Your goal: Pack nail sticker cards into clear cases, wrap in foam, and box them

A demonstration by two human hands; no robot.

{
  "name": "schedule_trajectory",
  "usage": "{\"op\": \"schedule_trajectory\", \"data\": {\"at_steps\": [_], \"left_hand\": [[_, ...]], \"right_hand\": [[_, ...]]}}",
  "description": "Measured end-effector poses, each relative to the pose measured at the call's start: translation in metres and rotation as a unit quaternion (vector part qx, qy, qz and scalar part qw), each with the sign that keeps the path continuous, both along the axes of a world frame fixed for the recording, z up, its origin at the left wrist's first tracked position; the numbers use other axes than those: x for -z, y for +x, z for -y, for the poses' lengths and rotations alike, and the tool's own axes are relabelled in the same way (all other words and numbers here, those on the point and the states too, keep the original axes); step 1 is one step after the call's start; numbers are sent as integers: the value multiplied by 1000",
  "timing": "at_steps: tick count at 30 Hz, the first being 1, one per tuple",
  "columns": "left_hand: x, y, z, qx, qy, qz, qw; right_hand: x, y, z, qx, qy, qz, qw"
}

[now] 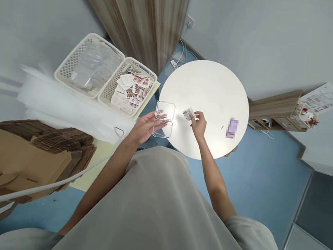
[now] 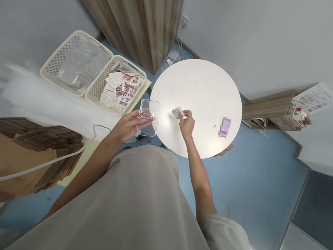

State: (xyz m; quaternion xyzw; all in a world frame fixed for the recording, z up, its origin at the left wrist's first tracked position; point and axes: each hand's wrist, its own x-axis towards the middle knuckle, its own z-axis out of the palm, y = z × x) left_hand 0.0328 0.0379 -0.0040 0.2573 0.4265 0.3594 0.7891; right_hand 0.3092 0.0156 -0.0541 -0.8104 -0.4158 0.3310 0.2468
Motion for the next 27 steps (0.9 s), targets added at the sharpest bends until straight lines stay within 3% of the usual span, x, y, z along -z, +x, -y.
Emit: {"op": "schedule_trajectory", "data": {"at_steps": [6,12,17,21,27], "left_hand": [[-4,31,-10,51,3,28,998],[-10,47,-13,76,-5,42,996],[-8,54,-12,84,11,43,995],[-5,56,-10,74,4,39,996],[-5,54,-4,64,0,51,997]], "right_hand": [[-71,22,8,69,174,-74,980],[-120,8,25,43,199,-117,972],[-127,-10,37,-43,153,-134,978],[-119,-16,40,-106,110,-135,979],[-107,-20,43,-173,104,-85,976]]}}
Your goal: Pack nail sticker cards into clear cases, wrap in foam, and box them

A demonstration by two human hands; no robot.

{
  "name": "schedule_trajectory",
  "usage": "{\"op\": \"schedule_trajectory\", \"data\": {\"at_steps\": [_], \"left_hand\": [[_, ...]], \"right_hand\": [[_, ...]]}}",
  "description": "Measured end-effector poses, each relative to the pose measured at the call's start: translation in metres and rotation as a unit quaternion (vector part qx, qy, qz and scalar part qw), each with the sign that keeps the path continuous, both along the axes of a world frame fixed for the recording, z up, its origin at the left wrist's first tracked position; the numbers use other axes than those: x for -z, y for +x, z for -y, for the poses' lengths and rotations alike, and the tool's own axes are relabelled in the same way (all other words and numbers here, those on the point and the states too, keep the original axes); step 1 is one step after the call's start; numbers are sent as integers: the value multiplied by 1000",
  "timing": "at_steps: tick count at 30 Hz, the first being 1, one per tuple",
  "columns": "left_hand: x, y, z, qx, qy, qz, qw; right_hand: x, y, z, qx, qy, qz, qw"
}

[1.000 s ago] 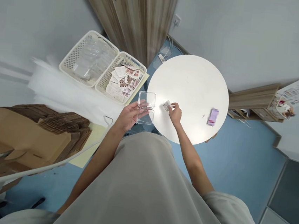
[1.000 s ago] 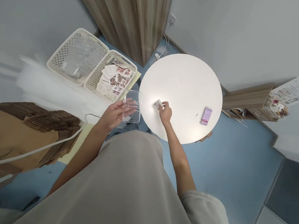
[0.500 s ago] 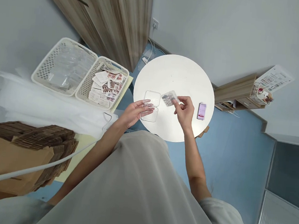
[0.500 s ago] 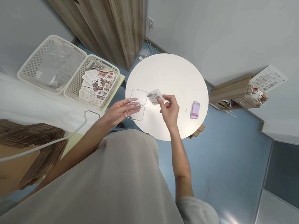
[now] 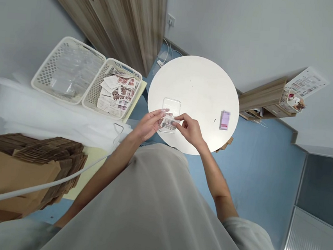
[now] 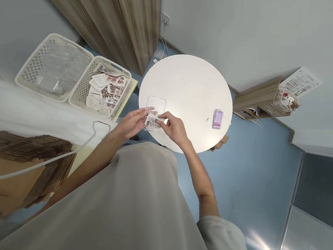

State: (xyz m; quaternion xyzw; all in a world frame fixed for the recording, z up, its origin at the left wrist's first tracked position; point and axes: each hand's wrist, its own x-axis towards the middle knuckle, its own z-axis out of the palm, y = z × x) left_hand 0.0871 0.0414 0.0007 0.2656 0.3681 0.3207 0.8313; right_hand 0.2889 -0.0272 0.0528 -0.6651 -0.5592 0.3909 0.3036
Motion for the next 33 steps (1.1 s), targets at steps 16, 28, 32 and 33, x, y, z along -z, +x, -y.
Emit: {"op": "schedule_trajectory", "data": {"at_steps": [16,28,32,33], "left_hand": [[-3,-7,13,-31,-23,20,999],[-4,-16,16,12,-59,24,998],[-2,-20,18,28,-55,32,998],[-2,-21,18,28,-55,31,998]], "right_hand": [[20,-23,19,-83,96,229,965],[47,-5,-29,196,15,-55,979],[62,-8,-40,206,-42,-157,965],[63,-9,-41,208,-41,-165,963]]}}
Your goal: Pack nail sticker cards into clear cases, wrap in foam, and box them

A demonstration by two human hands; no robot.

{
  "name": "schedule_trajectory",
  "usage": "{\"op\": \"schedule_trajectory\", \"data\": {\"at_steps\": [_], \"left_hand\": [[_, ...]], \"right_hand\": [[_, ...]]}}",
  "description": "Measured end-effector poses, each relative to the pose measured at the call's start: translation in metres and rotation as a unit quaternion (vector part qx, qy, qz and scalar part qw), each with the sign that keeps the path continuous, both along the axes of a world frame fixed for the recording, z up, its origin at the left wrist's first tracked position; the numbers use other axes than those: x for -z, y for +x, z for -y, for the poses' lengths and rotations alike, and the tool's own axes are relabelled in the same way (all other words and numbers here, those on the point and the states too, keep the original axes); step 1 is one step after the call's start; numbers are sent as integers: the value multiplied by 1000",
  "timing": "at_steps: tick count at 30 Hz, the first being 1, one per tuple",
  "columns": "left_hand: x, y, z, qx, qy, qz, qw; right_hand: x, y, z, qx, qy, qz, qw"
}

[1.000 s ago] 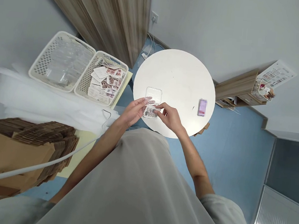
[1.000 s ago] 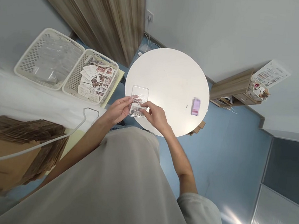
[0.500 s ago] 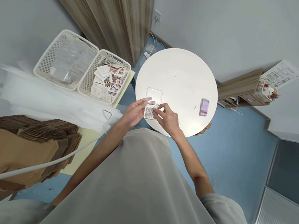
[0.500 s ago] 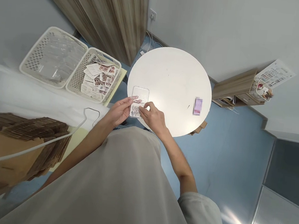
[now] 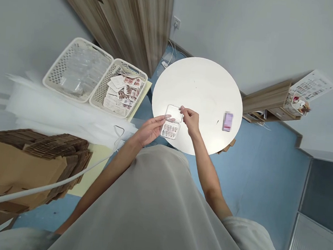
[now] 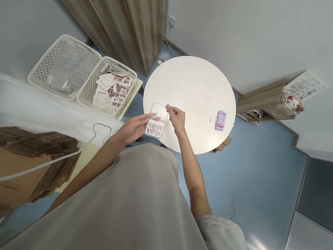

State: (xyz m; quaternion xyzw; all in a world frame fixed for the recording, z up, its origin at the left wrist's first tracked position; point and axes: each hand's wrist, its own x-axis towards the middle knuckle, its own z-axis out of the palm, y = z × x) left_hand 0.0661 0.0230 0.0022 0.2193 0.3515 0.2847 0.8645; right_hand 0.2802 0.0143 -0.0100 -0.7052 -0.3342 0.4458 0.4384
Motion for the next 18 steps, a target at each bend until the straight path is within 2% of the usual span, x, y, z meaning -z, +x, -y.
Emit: {"op": "schedule_trajectory", "data": {"at_steps": [4,9,14,18], "left_hand": [[2,-4,-2,-10,-11,-17,1000],[3,-6,-8,-30,-35,-35,998],[2,-4,-12,-40,-38,-30,998],[-3,0,-14,-39,-37,-31,998]], "right_hand": [[-5,-2,-4,-6,25,18,1000],[-27,-5,1,-36,83,69,994],[-54,-13,33,-69,127,103,984],[-59,-18,59,-102,135,113,979]]}}
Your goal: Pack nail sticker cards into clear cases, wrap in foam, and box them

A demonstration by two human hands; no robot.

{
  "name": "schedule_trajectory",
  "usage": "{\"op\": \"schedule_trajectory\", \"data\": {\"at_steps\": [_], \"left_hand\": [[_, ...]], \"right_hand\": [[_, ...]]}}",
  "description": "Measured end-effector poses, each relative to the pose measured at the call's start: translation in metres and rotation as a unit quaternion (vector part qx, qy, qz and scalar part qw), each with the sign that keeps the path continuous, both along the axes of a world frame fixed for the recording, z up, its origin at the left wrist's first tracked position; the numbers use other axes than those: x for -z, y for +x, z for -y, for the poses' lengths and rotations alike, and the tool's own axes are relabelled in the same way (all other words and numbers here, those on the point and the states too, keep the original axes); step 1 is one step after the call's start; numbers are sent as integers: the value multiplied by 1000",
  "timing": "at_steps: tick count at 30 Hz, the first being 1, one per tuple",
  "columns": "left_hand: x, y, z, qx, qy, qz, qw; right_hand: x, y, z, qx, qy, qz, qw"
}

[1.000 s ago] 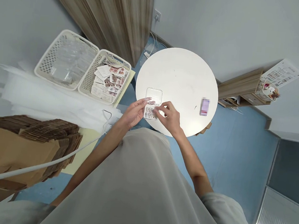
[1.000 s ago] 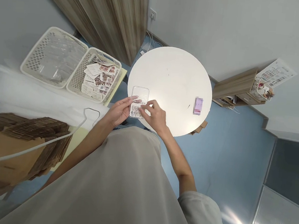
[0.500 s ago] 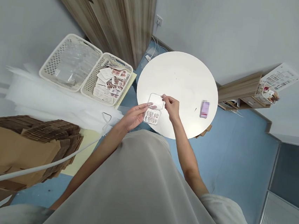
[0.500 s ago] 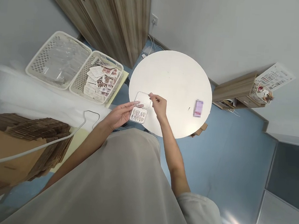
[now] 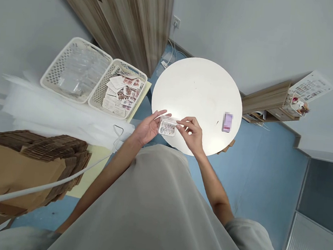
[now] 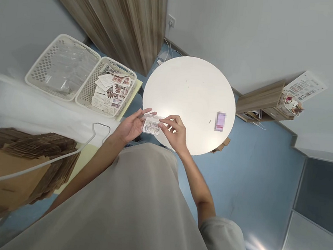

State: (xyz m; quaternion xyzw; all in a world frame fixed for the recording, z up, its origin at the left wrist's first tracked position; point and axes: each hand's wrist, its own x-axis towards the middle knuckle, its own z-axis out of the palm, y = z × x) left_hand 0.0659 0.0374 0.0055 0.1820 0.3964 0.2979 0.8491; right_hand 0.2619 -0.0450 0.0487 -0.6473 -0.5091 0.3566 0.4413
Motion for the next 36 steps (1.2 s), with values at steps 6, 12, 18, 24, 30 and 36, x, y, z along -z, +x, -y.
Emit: {"op": "schedule_trajectory", "data": {"at_steps": [6,12,18,24,30,36], "left_hand": [[-2,4,-3,8,34,2,999],[-2,10,-5,13,57,-4,998],[-2,14,-5,33,103,-26,994],[11,2,-3,120,122,-184,968],[22,-7,1,112,135,-229,957],[49,-9,-5,113,154,-263,946]], "right_hand": [[23,-5,15,50,-68,-6,996],[26,-6,13,36,-178,-98,978],[22,-11,9,36,-207,-197,958],[41,-9,5,82,-198,-228,950],[58,-11,3,84,-221,-219,947],[87,-11,-4,73,-232,-212,947]]}}
